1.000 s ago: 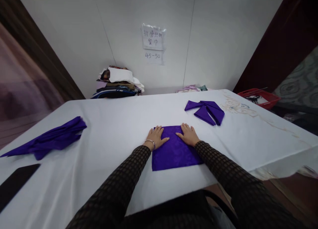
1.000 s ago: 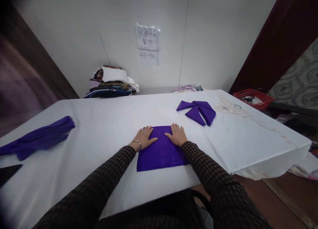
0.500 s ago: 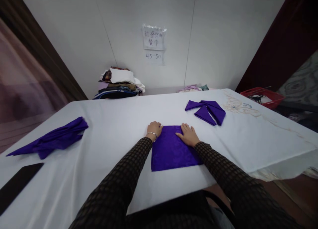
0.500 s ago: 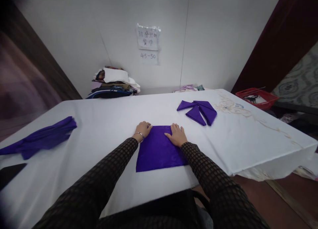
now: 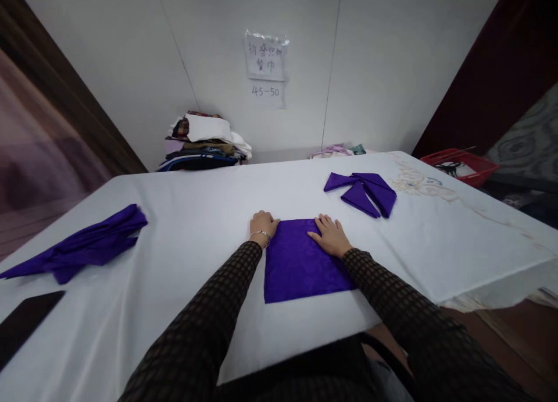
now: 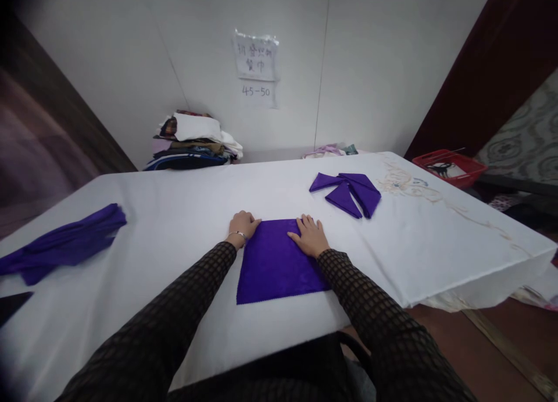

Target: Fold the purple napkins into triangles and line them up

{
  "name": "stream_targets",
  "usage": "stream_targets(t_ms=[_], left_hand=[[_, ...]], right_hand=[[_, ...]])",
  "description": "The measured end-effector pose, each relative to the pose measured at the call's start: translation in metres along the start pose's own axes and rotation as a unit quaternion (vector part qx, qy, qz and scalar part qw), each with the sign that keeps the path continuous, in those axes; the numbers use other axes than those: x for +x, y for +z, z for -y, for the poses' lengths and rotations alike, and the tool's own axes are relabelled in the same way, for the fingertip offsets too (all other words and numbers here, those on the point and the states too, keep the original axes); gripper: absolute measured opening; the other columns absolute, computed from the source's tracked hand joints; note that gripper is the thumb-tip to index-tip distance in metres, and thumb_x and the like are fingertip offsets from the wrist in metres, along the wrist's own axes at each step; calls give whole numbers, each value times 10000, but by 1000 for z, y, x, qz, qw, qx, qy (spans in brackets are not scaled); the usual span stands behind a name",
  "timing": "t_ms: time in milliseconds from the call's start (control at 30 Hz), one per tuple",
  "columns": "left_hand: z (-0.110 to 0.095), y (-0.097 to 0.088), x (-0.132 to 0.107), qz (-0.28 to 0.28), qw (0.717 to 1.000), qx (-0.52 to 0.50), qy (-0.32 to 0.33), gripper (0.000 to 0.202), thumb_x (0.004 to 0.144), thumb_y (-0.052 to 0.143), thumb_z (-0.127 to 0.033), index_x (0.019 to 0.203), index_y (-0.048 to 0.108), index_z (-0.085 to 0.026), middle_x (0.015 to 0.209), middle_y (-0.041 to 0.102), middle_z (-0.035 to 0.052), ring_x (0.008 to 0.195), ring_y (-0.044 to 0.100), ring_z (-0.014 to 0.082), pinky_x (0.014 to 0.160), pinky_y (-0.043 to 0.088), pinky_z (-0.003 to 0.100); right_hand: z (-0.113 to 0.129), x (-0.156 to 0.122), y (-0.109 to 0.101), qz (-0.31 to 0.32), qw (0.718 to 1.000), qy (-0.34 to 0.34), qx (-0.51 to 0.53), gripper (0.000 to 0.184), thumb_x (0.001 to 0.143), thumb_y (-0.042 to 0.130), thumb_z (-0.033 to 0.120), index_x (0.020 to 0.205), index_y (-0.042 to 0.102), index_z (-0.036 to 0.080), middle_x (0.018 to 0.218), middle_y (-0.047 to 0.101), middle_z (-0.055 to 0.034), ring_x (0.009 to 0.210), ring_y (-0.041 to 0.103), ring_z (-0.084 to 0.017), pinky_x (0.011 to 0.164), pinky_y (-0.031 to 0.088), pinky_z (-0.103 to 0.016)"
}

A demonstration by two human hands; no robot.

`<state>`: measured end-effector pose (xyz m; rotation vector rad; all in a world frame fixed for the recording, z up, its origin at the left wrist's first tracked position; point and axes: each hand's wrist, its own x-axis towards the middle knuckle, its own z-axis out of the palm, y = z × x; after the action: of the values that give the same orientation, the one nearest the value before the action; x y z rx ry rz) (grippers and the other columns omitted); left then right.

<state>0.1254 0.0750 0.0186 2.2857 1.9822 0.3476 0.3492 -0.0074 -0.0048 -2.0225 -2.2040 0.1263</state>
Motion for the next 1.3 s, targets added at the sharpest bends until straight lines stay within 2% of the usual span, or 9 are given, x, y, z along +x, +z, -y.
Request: stream_targets(t_ms=[333,433,533,600,667,767,833,967,1300], left_hand=[[5,1,-5,-20,1000,11,-7,343,847,473,-454,807,685,-186,1011,610,107,1023,513,269,823,438,374],[8,-1,-5,-19,1000,4,-23,297,840,486,-413,827,680,-188,1032,608,109,1032,513,271,839,434,385],[8,-4,-5,-29,998,-9,-47,257,846,472,-337,928,663,-186,1081,607,111,1060,510,271,862,428,394],[0,-5,-7,-45,999,-22,-15,288,869,434,-323,1032,632,-190,1158,593,101,1116,491,255,919,402,391],[-13,-4,-11,-42,996,-30,75,350,897,389,-367,1142,581,-208,1282,538,78,1217,426,234,1010,335,394],[-33,4,-19,14,973,-16,231,471,907,327,-489,1292,467,-256,1447,373,30,1353,254,225,1107,180,439],[-40,10,-24,54,959,0,279,564,887,298,-571,1355,390,-270,1492,287,24,1385,174,239,1119,115,476],[-35,20,-29,104,961,12,257,687,860,240,-648,1409,303,-240,1500,261,64,1386,175,257,1113,115,500],[-32,18,-29,127,962,17,242,697,865,227,-637,1414,291,-213,1504,245,78,1390,166,248,1112,115,501]], right_hand=[[1,0,0,10,1000,3,-13,722,892,178,628,1425,278,151,1501,231,-129,1375,160,-260,1078,100,-469],[0,0,0,14,1000,5,-13,727,890,181,630,1429,269,151,1505,219,-128,1378,149,-259,1077,98,-471],[1,0,0,9,1000,4,-11,729,888,179,634,1427,272,151,1503,224,-128,1378,148,-258,1075,102,-476],[1,0,1,4,1000,2,-9,726,889,181,633,1422,285,151,1499,236,-129,1375,156,-259,1073,109,-481],[1,0,1,1,1000,1,-9,724,889,184,632,1417,294,149,1496,243,-133,1373,163,-262,1071,113,-484],[1,0,0,3,1000,2,-12,716,893,185,623,1421,286,149,1497,238,-134,1373,164,-262,1071,112,-489],[1,0,0,5,1000,2,-14,707,898,186,613,1424,280,149,1501,231,-132,1374,163,-260,1073,108,-484],[2,1,-1,10,1000,4,-10,705,895,194,615,1424,282,156,1504,224,-127,1376,157,-258,1075,105,-477],[2,1,0,-1,1000,4,-1,708,892,218,620,1412,310,148,1496,244,-133,1371,176,-267,1075,112,-484]])
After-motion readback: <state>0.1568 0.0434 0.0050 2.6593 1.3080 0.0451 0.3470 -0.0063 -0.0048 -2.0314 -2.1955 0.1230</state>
